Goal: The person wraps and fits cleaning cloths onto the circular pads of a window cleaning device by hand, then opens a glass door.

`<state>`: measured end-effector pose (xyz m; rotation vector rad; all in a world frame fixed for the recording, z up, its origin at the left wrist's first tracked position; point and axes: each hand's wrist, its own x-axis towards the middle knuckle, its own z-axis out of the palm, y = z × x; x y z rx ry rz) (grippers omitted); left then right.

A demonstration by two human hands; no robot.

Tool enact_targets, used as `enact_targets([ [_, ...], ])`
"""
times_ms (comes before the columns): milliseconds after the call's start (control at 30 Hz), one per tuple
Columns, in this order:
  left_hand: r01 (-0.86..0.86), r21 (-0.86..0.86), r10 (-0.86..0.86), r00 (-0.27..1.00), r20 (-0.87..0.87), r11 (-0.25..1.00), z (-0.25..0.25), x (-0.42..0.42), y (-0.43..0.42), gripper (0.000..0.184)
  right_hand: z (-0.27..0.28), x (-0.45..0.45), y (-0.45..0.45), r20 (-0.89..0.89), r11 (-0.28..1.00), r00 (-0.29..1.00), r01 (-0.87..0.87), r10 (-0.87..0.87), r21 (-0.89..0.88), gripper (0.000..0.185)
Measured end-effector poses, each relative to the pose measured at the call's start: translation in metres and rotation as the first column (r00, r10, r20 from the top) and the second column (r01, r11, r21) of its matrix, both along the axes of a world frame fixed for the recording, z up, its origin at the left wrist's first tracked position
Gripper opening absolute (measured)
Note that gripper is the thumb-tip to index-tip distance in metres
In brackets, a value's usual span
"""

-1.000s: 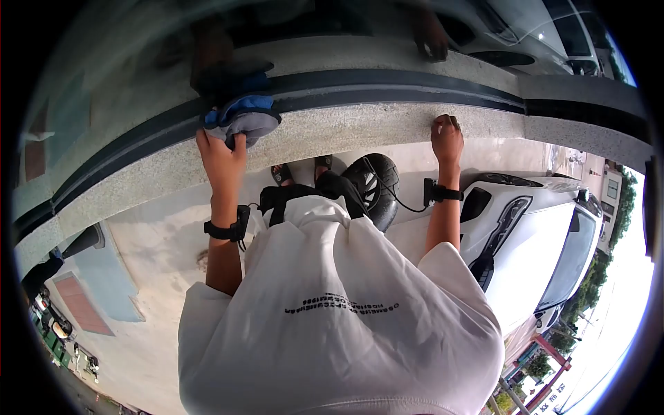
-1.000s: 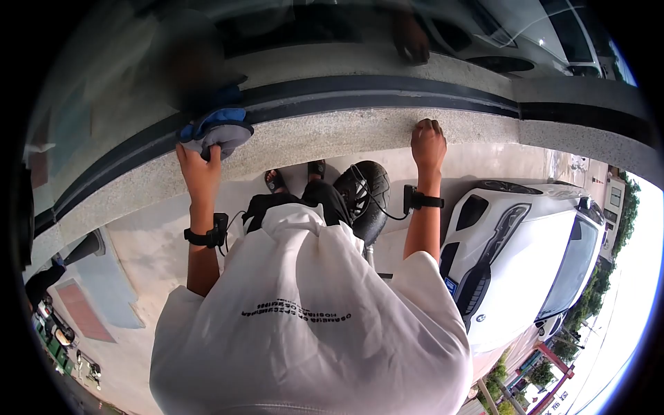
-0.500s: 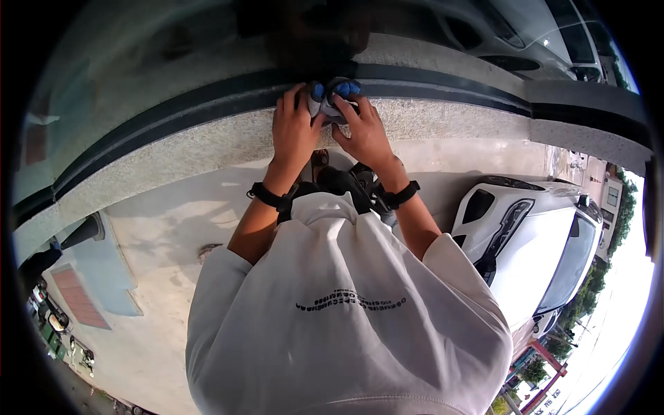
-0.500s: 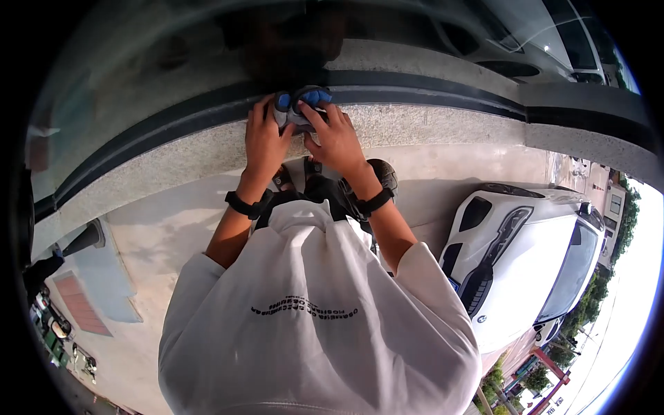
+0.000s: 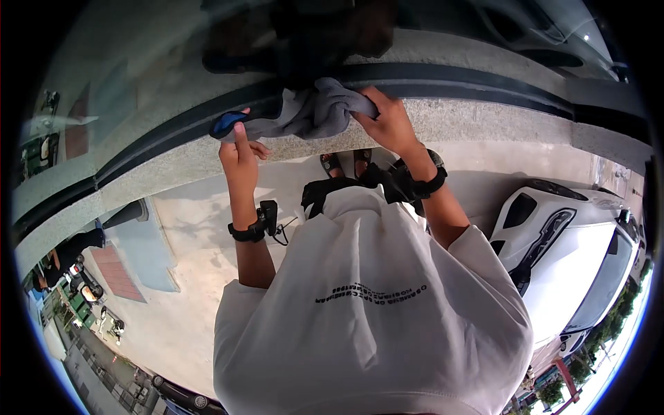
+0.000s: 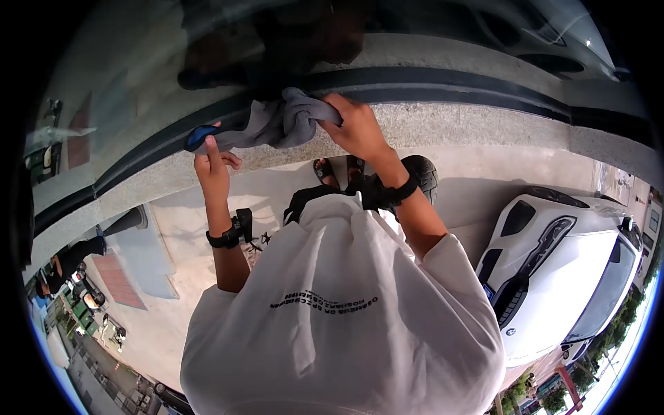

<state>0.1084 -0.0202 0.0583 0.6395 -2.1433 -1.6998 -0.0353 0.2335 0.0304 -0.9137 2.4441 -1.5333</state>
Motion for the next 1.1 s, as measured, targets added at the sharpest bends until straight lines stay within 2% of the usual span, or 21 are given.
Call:
enact_targets([
  [100, -0.153, 0.149, 0.176, 0.973, -0.152, 0.977, 0.015, -0.008, -0.002, 0.044, 0.011, -0.018, 0.050, 0.098, 0.959, 0.954, 0.285, -0.284, 0.003, 0.021],
  [167, -0.229, 0.096, 0.244, 0.951, -0.190, 0.969, 0.001, -0.018, 0.003, 0.040, 0.009, -0.024, 0.078, 0.415, 0.873, 0.822, 0.474, -0.391, -0.118, 0.017],
  [233, -0.248, 0.059, 0.254, 0.953, -0.163, 0.967, -0.010, -0.031, 0.028, 0.035, 0.001, -0.027, 0.105, 0.591, 0.779, 0.738, 0.564, -0.327, -0.274, 0.010],
  [267, -0.205, 0.089, 0.217, 0.961, -0.174, 0.975, -0.017, -0.039, 0.043, 0.029, 0.004, -0.025, 0.111, 0.599, 0.814, 0.715, 0.554, -0.360, -0.172, 0.020],
  [300, -0.092, 0.200, 0.131, 0.973, -0.191, 0.975, -0.015, -0.048, 0.060, 0.028, 0.002, -0.025, 0.114, 0.676, 0.816, 0.664, 0.555, -0.319, -0.160, 0.028],
  [367, 0.022, 0.287, 0.040, 0.977, -0.208, 0.958, -0.024, -0.065, 0.093, 0.027, -0.008, -0.024, 0.124, 0.811, 0.823, 0.537, 0.553, -0.234, -0.129, 0.044],
  [400, 0.111, 0.294, -0.042, 0.972, -0.232, 0.949, -0.026, -0.069, 0.107, 0.027, -0.009, -0.028, 0.129, 0.783, 0.852, 0.569, 0.513, -0.250, -0.101, 0.057],
  [433, 0.200, 0.296, -0.122, 0.958, -0.261, 0.934, -0.028, -0.074, 0.118, 0.027, -0.004, -0.030, 0.130, 0.771, 0.822, 0.588, 0.548, -0.245, -0.157, 0.057],
  [500, 0.244, 0.206, -0.163, 0.924, -0.346, 0.948, -0.029, -0.087, 0.143, 0.028, 0.006, -0.033, 0.132, 0.748, 0.751, 0.622, 0.603, -0.233, -0.267, 0.059],
  [533, 0.305, -0.022, -0.306, 0.948, -0.085, 0.952, -0.032, -0.085, 0.139, 0.031, 0.005, -0.035, 0.137, 0.692, 0.735, 0.671, 0.606, -0.268, -0.303, 0.050],
  [567, 0.323, -0.119, -0.338, 0.932, -0.130, 0.939, -0.041, -0.091, 0.147, 0.033, -0.001, -0.037, 0.143, 0.488, 0.833, 0.768, 0.536, -0.415, -0.135, 0.045],
  [600, 0.364, -0.176, -0.389, 0.910, -0.144, 0.915, -0.048, -0.095, 0.151, 0.033, -0.012, -0.041, 0.147, 0.234, 0.873, 0.843, 0.485, -0.483, 0.055, 0.039],
  [633, 0.405, -0.233, -0.444, 0.883, -0.153, 0.884, -0.056, -0.097, 0.152, 0.034, -0.015, -0.043, 0.146, -0.035, 0.848, 0.880, 0.466, -0.473, 0.250, 0.033],
  [667, 0.381, -0.257, -0.433, 0.881, -0.190, 0.888, -0.065, -0.097, 0.153, 0.034, -0.022, -0.041, 0.139, -0.198, 0.840, 0.879, 0.474, -0.434, 0.263, 0.022],
  [700, 0.352, -0.259, -0.415, 0.875, -0.251, 0.900, -0.065, -0.096, 0.152, 0.032, -0.007, -0.039, 0.120, -0.349, 0.891, 0.876, 0.414, -0.333, 0.189, 0.019],
  [833, 0.266, -0.205, -0.332, 0.829, -0.450, 0.942, -0.076, -0.077, 0.136, 0.031, -0.002, -0.023, 0.086, -0.470, 0.881, 0.878, 0.293, -0.093, 0.371, 0.019],
  [900, 0.099, -0.257, -0.218, 0.844, -0.490, 0.961, -0.079, -0.066, 0.123, 0.033, 0.002, -0.012, 0.057, -0.379, 0.913, 0.925, 0.167, -0.014, 0.371, 0.020],
  [967, -0.018, -0.204, -0.085, 0.871, -0.484, 0.979, -0.075, -0.058, 0.112, 0.030, 0.005, 0.000, 0.018, -0.334, 0.940, 0.934, -0.007, 0.128, 0.341, 0.023],
  [1000, -0.010, -0.223, -0.094, 0.888, -0.450, 0.975, -0.079, -0.056, 0.102, 0.030, -0.002, 0.006, -0.004, -0.361, 0.956, 0.916, -0.073, 0.177, 0.283, 0.023],
  [1033, -0.074, -0.275, -0.056, 0.898, -0.436, 0.959, -0.071, -0.059, 0.098, 0.027, -0.011, 0.011, -0.027, -0.392, 0.964, 0.893, -0.141, 0.221, 0.224, 0.024],
  [1100, -0.083, -0.383, -0.088, 0.908, -0.409, 0.920, -0.074, -0.053, 0.074, 0.026, -0.025, 0.017, -0.067, -0.282, 0.917, 0.887, -0.292, 0.366, 0.270, 0.022],
])
